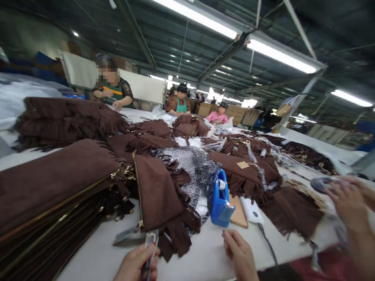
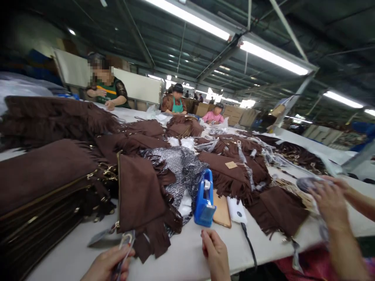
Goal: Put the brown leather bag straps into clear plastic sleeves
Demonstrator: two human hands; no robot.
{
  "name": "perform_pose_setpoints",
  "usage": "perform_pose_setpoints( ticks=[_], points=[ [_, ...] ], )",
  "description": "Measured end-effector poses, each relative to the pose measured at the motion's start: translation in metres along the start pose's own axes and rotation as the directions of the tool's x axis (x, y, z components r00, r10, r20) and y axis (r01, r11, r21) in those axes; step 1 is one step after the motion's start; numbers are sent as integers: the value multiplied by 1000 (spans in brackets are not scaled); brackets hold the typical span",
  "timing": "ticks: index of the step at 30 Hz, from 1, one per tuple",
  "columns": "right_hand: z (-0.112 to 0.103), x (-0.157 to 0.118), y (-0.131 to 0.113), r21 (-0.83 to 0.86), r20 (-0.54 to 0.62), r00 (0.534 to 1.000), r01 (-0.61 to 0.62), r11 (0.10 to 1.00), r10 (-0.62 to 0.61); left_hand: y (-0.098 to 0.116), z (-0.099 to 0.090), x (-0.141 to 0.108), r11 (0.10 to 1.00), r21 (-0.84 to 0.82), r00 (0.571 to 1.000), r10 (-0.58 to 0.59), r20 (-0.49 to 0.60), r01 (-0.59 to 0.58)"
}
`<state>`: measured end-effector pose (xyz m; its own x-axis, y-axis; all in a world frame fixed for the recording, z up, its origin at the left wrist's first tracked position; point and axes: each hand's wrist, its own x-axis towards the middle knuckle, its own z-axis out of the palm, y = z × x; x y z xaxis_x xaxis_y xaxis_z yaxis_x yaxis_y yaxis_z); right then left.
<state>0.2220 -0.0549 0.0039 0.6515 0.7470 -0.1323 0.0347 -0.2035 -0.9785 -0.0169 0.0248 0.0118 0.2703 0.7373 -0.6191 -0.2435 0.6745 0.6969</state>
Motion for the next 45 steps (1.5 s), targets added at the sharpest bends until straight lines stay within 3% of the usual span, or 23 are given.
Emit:
perform_pose_setpoints(
  ticks=[2,4,6,10,12,14,17,22,29,33,37,40,42,45],
  points=[
    [10,-19,-16,-59,267,963,57,997,-39,-3,2,-1,999,-16,999,44,-16,-44],
    [29,-33,-38,-70,558,829,97,993,-41,-6,2,-1,998,-24,998,63,-12,-63],
    [52,-39,-61,-81,741,671,139,987,-33,-8,3,-2,996,-24,996,88,-6,-88],
    [97,-29,-86,-10,893,442,208,978,-85,-6,4,-8,990,-42,988,135,72,-133],
    [112,-21,-87,14,926,368,194,981,-86,-3,3,-12,988,-78,976,146,161,-135],
    [121,-14,-85,-13,946,323,160,987,-40,-1,-1,-13,983,-130,957,157,243,-129],
    [123,-11,-83,-51,954,298,104,993,18,-2,-8,-11,980,-182,944,135,300,-83],
    [117,-15,-88,-103,944,319,44,994,84,-3,-13,-11,978,-208,947,98,307,-34],
    [116,-15,-75,-167,922,364,66,984,132,3,-11,-22,967,-231,949,-28,314,105],
    [118,-16,-78,-136,924,366,39,990,112,-3,-11,-25,938,-335,960,7,281,92],
    [126,-23,-96,-104,945,312,-5,995,100,-7,-10,-29,934,-357,971,58,234,30],
    [134,-26,-104,-127,957,259,-35,991,132,-7,-10,-29,926,-372,976,23,218,61],
    [138,-26,-102,-180,950,268,44,983,162,-9,-10,-28,923,-377,982,-8,189,80],
    [140,-23,-90,-286,927,334,329,900,172,-13,-11,-25,937,-341,988,-30,151,80]
  ],
)
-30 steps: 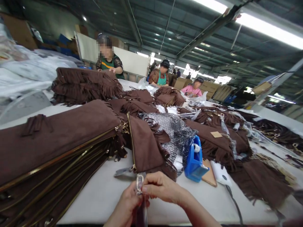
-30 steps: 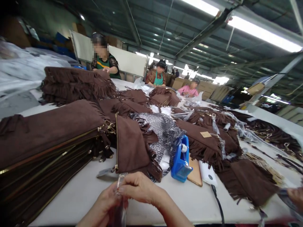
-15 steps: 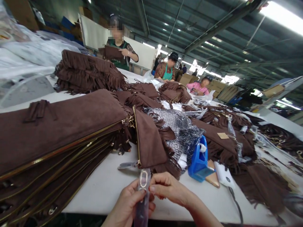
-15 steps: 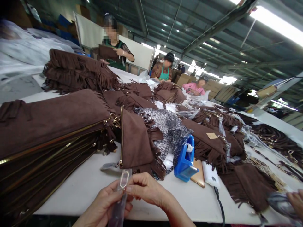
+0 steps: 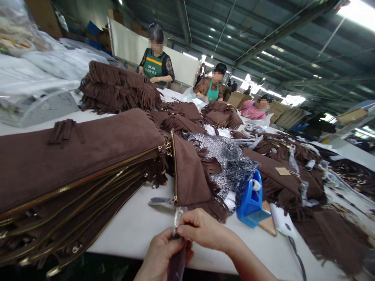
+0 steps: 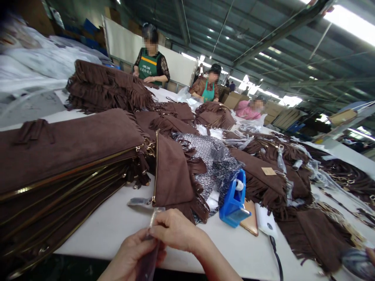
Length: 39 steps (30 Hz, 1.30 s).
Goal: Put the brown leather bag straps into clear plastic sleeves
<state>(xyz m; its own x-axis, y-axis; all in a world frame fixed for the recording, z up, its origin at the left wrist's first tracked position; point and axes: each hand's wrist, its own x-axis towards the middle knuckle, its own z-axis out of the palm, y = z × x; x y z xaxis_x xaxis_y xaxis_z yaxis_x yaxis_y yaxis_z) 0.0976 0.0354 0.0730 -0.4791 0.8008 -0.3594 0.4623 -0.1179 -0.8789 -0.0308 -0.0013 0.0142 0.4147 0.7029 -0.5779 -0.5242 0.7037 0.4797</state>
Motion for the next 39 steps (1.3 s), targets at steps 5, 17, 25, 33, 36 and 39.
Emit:
perform_pose_setpoints(
  ticks=[5,17,25,33,36,39],
  points=[
    [4,3,9,-266,-80,997,-34,963,13,-5,-2,3,998,67,999,20,31,-22],
    [9,8,-3,-404,-104,990,-129,906,95,-3,1,-3,998,-35,998,52,-34,-54],
    [13,-5,-9,-426,-193,980,-134,895,55,-10,7,-1,972,113,963,221,-155,-205],
    [25,-19,14,-225,-367,929,-143,964,51,-15,3,2,967,134,958,239,-160,-219],
    [31,-19,31,-79,-395,917,-97,992,58,-16,0,6,988,34,968,155,-196,-151],
    [41,-15,46,190,-407,907,-32,981,108,-16,3,8,993,-78,976,76,-205,-94]
  ],
)
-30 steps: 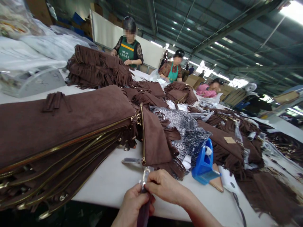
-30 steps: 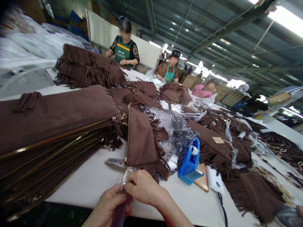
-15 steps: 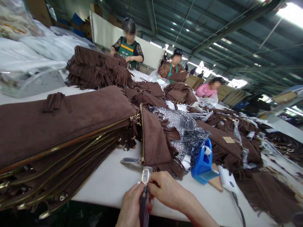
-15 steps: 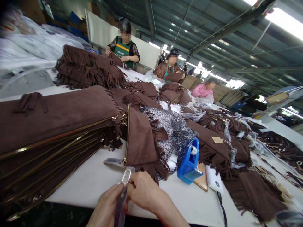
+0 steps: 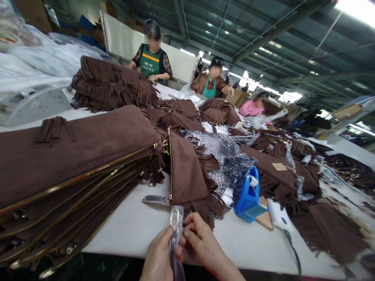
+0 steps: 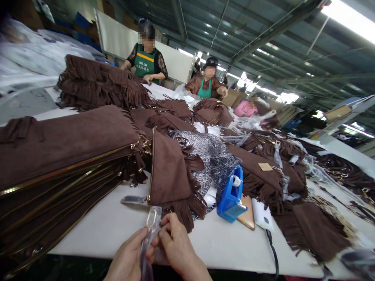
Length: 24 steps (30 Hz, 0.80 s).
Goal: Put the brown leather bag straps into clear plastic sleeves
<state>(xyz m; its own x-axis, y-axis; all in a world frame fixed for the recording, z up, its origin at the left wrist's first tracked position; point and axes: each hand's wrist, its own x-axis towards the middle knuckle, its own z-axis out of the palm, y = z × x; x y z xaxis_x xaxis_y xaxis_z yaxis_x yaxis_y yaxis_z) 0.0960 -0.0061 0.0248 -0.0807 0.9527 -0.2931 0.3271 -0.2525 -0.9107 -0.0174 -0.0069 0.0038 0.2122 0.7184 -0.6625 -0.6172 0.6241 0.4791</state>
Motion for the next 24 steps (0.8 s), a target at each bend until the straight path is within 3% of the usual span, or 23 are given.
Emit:
perform_pose_setpoints(
  ticks=[2,7,15,20,24],
  points=[
    [5,1,7,154,-7,1000,-6,988,7,1,4,-1,998,-54,999,-33,8,33],
    [13,8,12,281,-78,996,-18,960,41,1,11,-4,992,-116,998,-45,41,49],
    [19,23,12,532,54,995,-99,841,83,0,7,-11,1000,-10,985,8,173,-6],
    [22,11,9,548,-44,996,-46,835,84,-2,-2,-8,963,152,974,209,90,-221],
    [25,-2,5,587,70,988,-152,795,138,-5,-9,-4,944,233,971,240,9,-236]
  ],
)
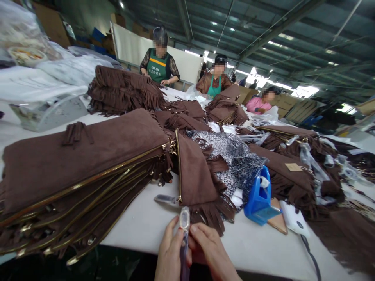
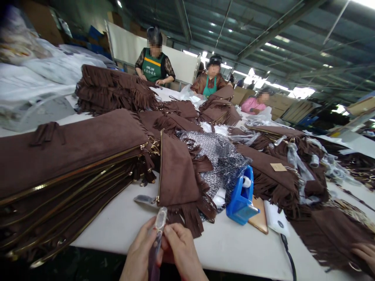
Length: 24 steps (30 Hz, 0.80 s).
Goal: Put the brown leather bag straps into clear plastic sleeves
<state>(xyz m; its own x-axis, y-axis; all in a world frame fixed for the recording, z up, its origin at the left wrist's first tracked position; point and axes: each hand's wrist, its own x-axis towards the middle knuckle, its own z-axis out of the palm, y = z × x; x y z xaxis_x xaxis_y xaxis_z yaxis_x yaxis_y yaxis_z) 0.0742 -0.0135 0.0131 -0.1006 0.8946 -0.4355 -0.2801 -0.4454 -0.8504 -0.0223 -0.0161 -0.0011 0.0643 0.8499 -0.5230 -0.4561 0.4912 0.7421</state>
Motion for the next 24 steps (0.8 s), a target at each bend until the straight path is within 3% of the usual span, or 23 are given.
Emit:
perform_pose_setpoints(
  ticks=[3,6,13,24],
  points=[
    [5,-3,-1,-54,-67,998,-24,998,21,-2,-1,0,999,-32,999,6,-51,-7],
    [8,-2,-3,12,-118,991,-66,998,67,-1,-1,-2,996,-88,997,-35,-75,28],
    [9,1,5,51,-193,976,-94,994,102,12,0,-5,968,-222,993,-119,5,118],
    [13,0,6,-10,-219,975,-46,999,43,16,7,-4,948,-291,976,-172,-136,127]
  ],
)
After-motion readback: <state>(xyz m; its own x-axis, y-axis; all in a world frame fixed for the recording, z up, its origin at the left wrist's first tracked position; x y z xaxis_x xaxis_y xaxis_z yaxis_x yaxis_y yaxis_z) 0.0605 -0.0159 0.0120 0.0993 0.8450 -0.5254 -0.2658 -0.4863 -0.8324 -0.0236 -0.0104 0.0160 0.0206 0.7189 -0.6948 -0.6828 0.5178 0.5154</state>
